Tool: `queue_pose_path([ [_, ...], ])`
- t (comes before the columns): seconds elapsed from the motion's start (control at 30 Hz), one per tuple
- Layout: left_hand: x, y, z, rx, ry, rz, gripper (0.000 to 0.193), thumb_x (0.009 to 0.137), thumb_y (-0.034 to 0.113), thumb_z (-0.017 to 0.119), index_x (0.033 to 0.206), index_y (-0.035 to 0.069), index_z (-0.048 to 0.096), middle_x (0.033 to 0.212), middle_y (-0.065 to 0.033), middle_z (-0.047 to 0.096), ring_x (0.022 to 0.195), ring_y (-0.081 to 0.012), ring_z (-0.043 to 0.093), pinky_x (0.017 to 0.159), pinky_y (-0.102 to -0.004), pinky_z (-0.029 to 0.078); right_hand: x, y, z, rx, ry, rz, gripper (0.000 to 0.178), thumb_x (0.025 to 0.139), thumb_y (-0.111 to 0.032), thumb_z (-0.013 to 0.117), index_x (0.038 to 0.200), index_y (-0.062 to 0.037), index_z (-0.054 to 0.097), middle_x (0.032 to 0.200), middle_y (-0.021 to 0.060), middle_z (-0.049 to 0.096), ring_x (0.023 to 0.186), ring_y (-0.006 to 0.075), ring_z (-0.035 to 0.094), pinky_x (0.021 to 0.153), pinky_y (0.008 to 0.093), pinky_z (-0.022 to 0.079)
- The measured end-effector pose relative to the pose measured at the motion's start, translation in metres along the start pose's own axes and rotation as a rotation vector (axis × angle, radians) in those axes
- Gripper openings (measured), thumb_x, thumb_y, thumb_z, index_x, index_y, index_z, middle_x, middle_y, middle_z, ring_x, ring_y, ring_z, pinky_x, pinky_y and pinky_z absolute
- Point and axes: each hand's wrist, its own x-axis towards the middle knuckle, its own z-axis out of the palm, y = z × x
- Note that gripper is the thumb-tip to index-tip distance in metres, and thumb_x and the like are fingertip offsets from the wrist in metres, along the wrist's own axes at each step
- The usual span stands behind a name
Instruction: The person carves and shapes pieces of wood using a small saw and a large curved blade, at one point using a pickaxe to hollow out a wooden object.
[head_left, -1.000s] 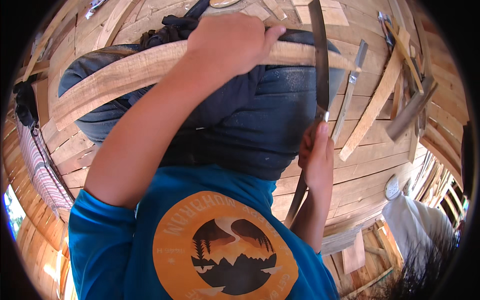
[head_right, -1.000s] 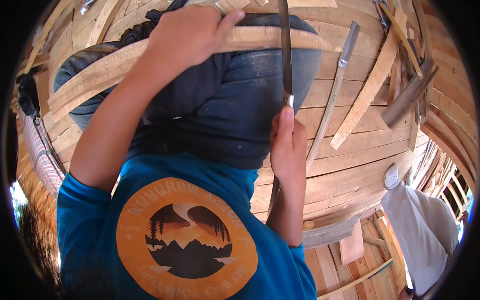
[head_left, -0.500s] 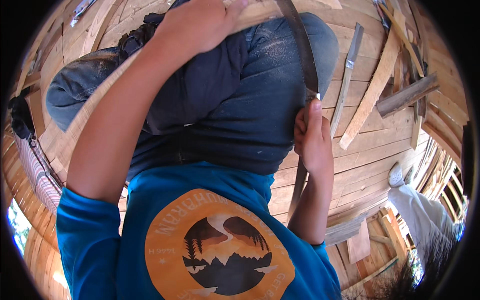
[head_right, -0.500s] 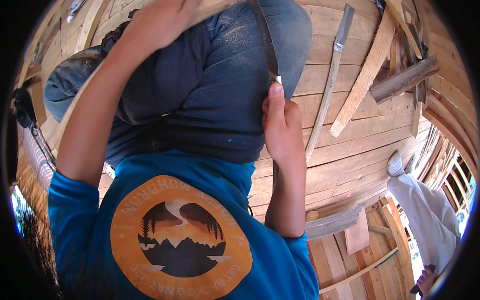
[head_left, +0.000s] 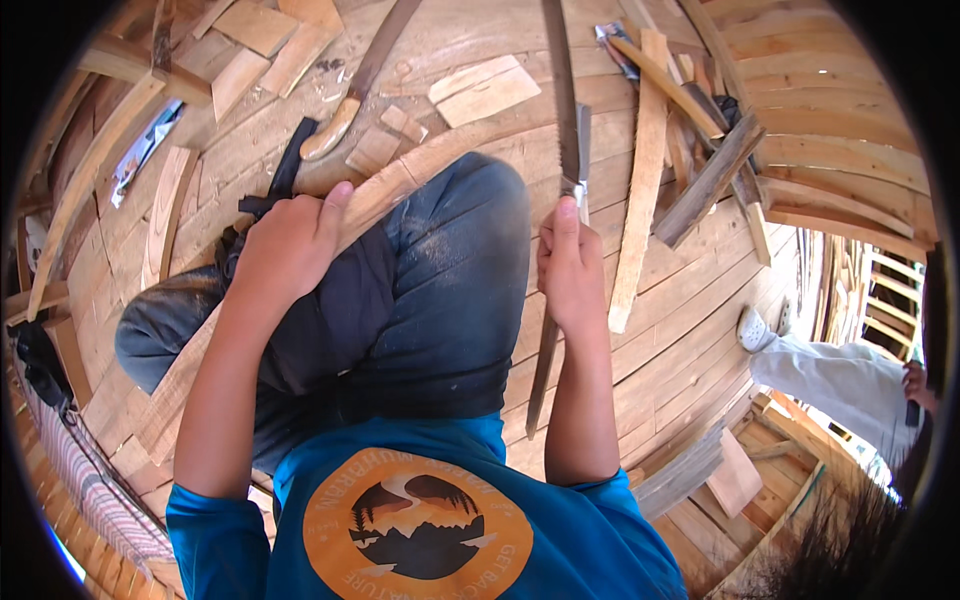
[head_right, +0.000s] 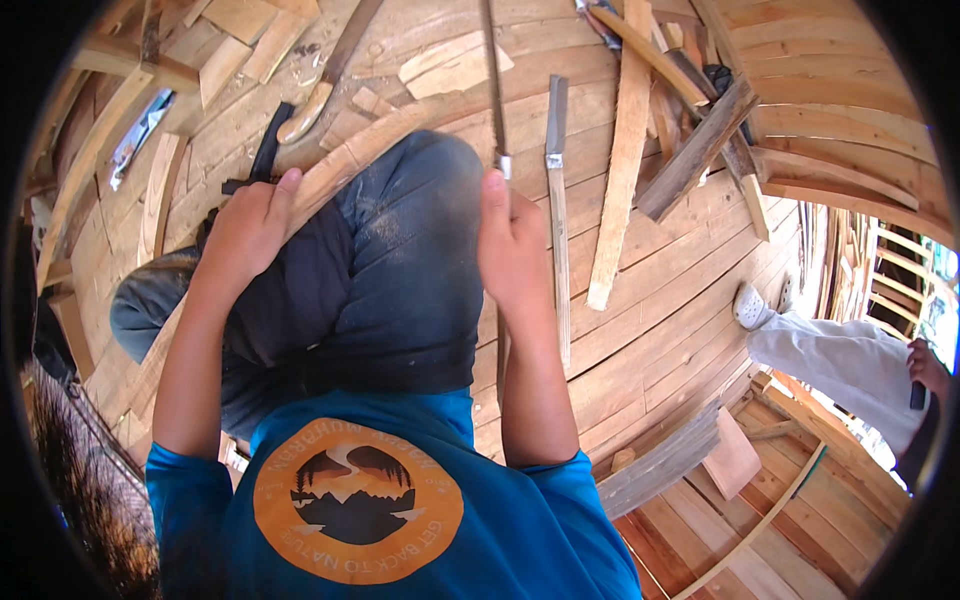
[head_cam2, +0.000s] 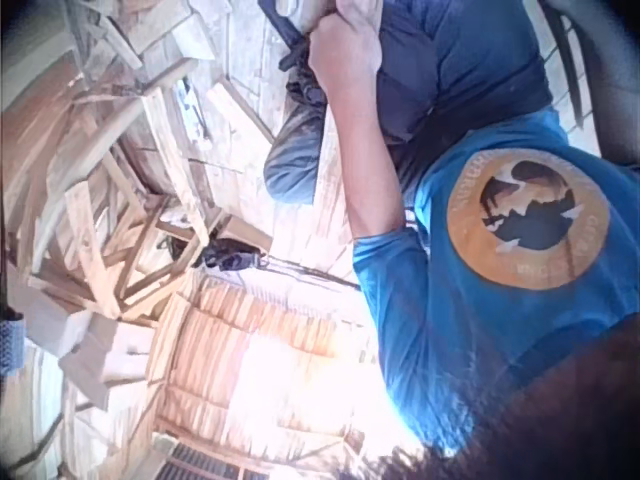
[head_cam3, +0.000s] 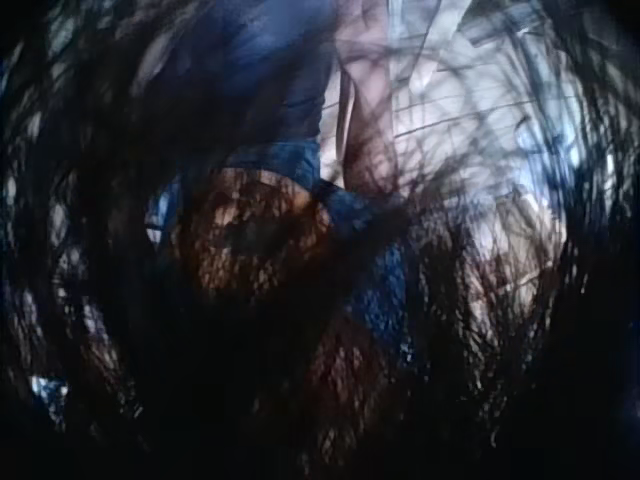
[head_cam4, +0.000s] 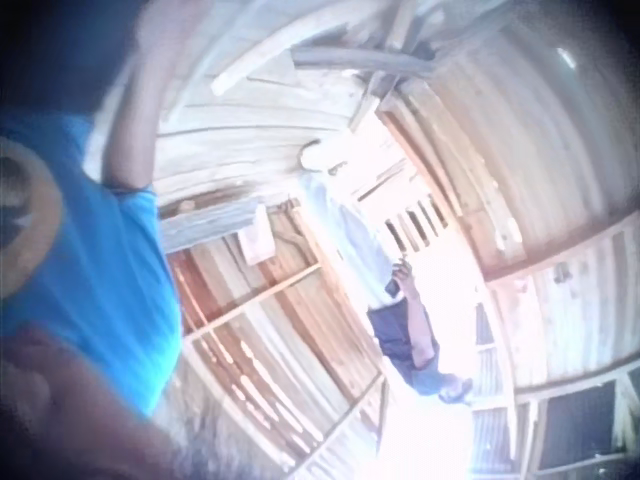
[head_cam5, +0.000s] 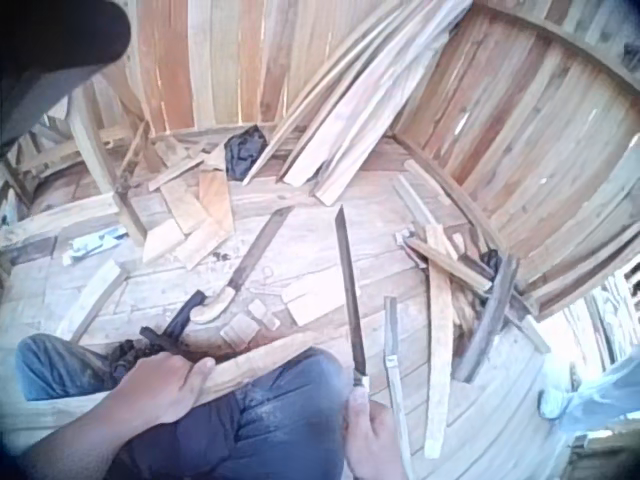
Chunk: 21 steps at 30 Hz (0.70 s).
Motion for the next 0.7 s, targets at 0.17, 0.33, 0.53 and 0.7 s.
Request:
queue_pose_path([
  [0.17,0.008,-0.003,-0.049,-0.001,0.239,0.119,0.069,0.097,0.052,0.033,0.079,-0.008,0.063,0.083,-0.0313,0.061,0.085,-0.0456,0.060,0.080,-0.0500,0.046,0.037,0.046,-0.038,-0.212,0.155,0.063,0.058,0.096,-0.055,0.036,0.062,-0.0095,0.042,0.052,-0.0024,0.035,0.041,0.0078,0.033,0.039,0.0256,0.027],
  [0.33,0.044,0.002,-0.095,0.088,0.173,0.163,0.069,0.096,0.052,0.035,0.074,-0.008,0.061,0.077,-0.0297,0.060,0.079,-0.0451,0.060,0.077,-0.0490,0.045,0.076,0.132,-0.044,-0.445,0.285,0.115,0.064,0.093,-0.052,0.046,0.079,0.0087,0.061,0.069,0.0261,0.058,0.069,0.0363,0.061,0.068,0.0442,0.045],
  [0.53,0.093,-0.048,-0.068,0.084,0.209,0.215,0.065,0.097,0.048,0.036,0.074,-0.005,0.065,0.076,-0.0296,0.061,0.078,-0.0453,0.060,0.076,-0.0503,0.046,0.076,0.182,-0.015,-0.594,0.302,0.115,0.046,0.088,-0.041,0.059,0.093,0.0048,0.059,0.075,0.0299,0.061,0.079,0.0473,0.060,0.068,0.0500,0.046],
  [0.7,0.130,-0.079,-0.038,0.020,0.218,0.225,0.057,0.097,0.042,0.036,0.082,-0.004,0.066,0.079,-0.0299,0.061,0.081,-0.0461,0.059,0.077,-0.0517,0.045,0.074,0.180,-0.019,-0.672,0.235,0.213,0.047,0.082,-0.036,0.065,0.104,0.0043,0.056,0.083,0.0286,0.063,0.082,0.0456,0.061,0.071,0.0503,0.048],
])
